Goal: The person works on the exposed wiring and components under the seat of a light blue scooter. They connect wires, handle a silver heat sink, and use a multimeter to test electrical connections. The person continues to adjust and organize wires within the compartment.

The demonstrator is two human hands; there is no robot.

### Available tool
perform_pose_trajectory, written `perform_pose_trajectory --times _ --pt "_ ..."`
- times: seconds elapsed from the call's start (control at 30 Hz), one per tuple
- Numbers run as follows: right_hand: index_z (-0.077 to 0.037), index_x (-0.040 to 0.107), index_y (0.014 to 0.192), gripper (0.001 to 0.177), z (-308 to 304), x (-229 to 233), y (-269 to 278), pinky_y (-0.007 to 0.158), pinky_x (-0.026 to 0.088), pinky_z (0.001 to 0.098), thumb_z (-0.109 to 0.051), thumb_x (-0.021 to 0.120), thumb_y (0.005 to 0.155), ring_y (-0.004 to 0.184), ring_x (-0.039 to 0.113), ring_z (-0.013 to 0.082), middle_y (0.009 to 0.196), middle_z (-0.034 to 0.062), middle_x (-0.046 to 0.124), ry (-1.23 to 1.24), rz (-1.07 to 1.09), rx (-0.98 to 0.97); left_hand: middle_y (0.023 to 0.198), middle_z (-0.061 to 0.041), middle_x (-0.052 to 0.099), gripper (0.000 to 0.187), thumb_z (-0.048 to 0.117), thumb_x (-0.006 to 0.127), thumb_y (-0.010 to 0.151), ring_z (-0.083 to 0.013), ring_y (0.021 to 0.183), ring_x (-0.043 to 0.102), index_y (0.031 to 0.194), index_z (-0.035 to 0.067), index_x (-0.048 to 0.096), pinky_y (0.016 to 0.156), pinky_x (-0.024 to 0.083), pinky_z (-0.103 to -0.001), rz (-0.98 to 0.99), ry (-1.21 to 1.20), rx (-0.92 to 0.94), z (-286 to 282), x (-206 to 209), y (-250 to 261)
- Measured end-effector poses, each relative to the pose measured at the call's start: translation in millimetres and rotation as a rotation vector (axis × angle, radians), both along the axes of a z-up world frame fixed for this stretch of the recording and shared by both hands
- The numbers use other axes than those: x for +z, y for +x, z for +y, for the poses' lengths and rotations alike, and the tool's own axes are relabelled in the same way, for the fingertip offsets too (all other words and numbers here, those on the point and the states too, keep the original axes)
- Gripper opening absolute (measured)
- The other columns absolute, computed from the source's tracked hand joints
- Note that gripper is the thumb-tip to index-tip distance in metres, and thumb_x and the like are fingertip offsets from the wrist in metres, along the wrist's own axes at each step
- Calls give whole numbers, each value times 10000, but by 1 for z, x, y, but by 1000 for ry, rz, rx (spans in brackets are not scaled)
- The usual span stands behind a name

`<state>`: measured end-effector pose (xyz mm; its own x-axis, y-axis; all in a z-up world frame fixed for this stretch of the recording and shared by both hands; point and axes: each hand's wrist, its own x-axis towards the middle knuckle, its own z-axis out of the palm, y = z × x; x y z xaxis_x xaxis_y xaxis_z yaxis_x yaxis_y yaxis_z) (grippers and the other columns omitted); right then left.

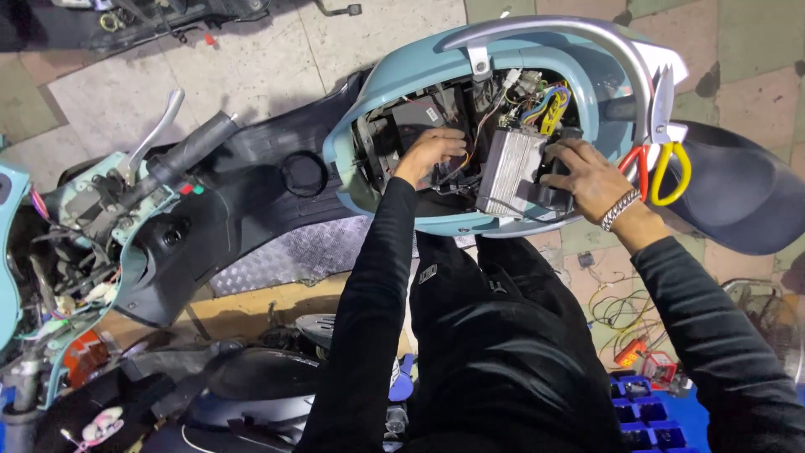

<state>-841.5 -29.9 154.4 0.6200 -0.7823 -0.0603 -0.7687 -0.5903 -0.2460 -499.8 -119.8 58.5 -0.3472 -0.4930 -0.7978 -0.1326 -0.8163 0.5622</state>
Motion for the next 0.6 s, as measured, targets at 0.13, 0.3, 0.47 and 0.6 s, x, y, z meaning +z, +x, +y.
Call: perform_pose_trajectory --times 0.13,0.3,0.47,0.6 --pt "-291 741 1060 170 -4 -1 -2 1176 438 416 -255 598 974 1414 501 286 1401 59 589 37 90 10 1154 -85 759 407 199 779 858 -169 1002 703 1254 125 721 817 521 -258 -22 -117 53 9 -20 0" --pt "-257 735 1054 192 -6 7 3 1171 451 395 -188 569 986 1429 488 273 1409 54 563 100 208 30 1118 -100 754 350 178 802 845 -186 989 699 1194 170 770 851 573 -314 -78 -236 59 12 -44 -5" --pt "-252 732 1025 277 -18 17 12 872 535 319 -108 531 898 1023 641 176 1053 -33 659 -32 152 -212 1034 -60 739 422 286 866 774 -225 1014 712 1181 224 772 880 569 -376 -218 -314 -161 10 -16 -8" --pt "-291 714 1007 172 -54 27 45 807 538 298 -174 611 933 893 621 147 928 -74 588 -173 27 -213 1198 -168 726 524 346 840 820 -360 1176 679 1292 156 716 982 555 -470 -265 -333 -331 16 -40 -18"
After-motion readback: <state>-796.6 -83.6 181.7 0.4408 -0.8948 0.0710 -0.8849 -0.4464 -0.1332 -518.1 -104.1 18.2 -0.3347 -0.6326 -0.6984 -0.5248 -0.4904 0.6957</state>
